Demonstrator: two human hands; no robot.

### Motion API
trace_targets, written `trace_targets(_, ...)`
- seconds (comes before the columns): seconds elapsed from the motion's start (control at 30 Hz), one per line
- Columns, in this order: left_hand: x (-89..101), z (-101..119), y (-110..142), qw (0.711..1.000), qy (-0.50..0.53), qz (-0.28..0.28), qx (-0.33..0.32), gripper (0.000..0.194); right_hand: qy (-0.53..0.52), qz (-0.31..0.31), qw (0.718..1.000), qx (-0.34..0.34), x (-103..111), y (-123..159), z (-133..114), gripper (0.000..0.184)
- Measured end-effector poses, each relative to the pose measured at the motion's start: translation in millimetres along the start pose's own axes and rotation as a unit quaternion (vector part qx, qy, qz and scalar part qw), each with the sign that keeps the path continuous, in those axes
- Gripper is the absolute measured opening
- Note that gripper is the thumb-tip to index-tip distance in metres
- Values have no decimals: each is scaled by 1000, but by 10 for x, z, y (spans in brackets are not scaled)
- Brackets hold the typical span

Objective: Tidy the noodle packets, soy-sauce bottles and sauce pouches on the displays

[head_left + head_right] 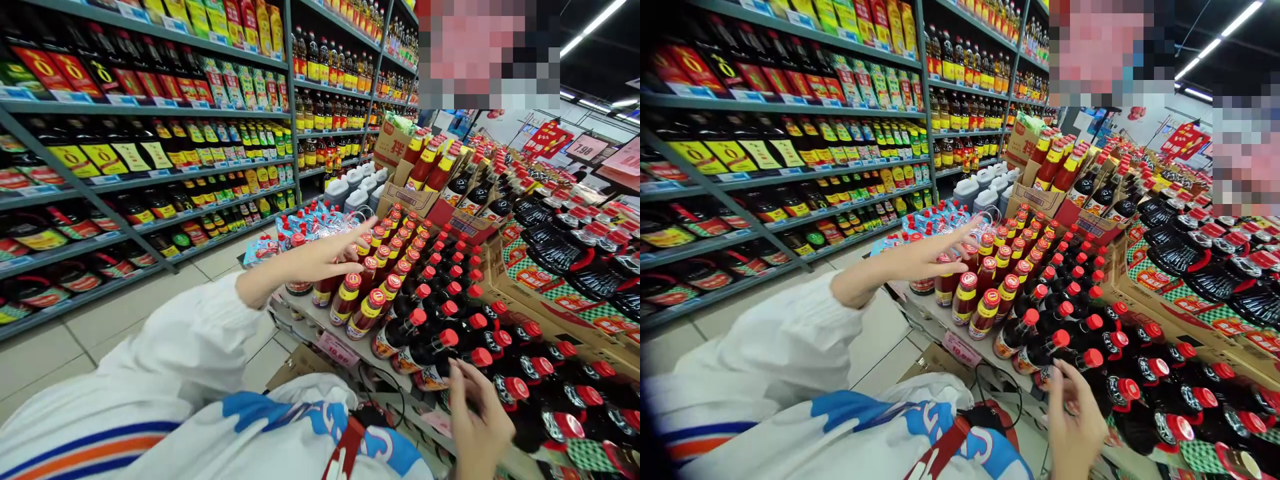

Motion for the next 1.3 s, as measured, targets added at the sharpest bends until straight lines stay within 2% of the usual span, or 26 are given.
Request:
trace_targets(0.03, 80, -125, 207, 998, 29, 45, 32, 85, -28, -20, 998, 43, -202, 22, -207, 32)
trace_targets(0.1, 198, -365, 596, 987, 73, 115, 88, 87, -42, -71, 993, 87, -603, 38, -524, 35)
trace_targets(0.17, 277, -575, 942, 976, 92, 142, 135, 89, -29, -100, 990, 99, -966, 34, -707, 44)
trace_targets(0.3, 421, -887, 1496, 968, 86, 133, 195, 88, 59, -121, 986, 99, -1514, 49, -817, 54)
trace_targets(0.47, 572, -1156, 1951, 959, 60, 134, 244, 86, 158, -123, 978, 51, -1869, 134, -813, 54)
trace_targets(0.6, 524, -1285, 2132, 958, 59, 123, 253, 82, 213, -98, 972, 11, -1965, 184, -813, 50)
trace_targets(0.83, 360, -1246, 2150, 955, 103, 117, 251, 77, 281, -83, 956, 31, -2000, 182, -824, 49)
trace_targets(1.13, 293, -1150, 2128, 948, 97, 125, 276, 68, 326, -115, 938, 20, -1814, 63, -785, 46)
trace_targets(1.3, 126, -1125, 2036, 950, 101, 114, 272, 64, 307, -111, 945, 25, -1773, 33, -713, 48)
Point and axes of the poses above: each hand's wrist, its own y-axis away from the middle knuckle, its own x-axis out of the back of the hand, z = x × y, the point moved 1 cm from there along -y, towards the middle knuckle, and after that the axes turned 15 degrees about z, right-handed, at the moved point
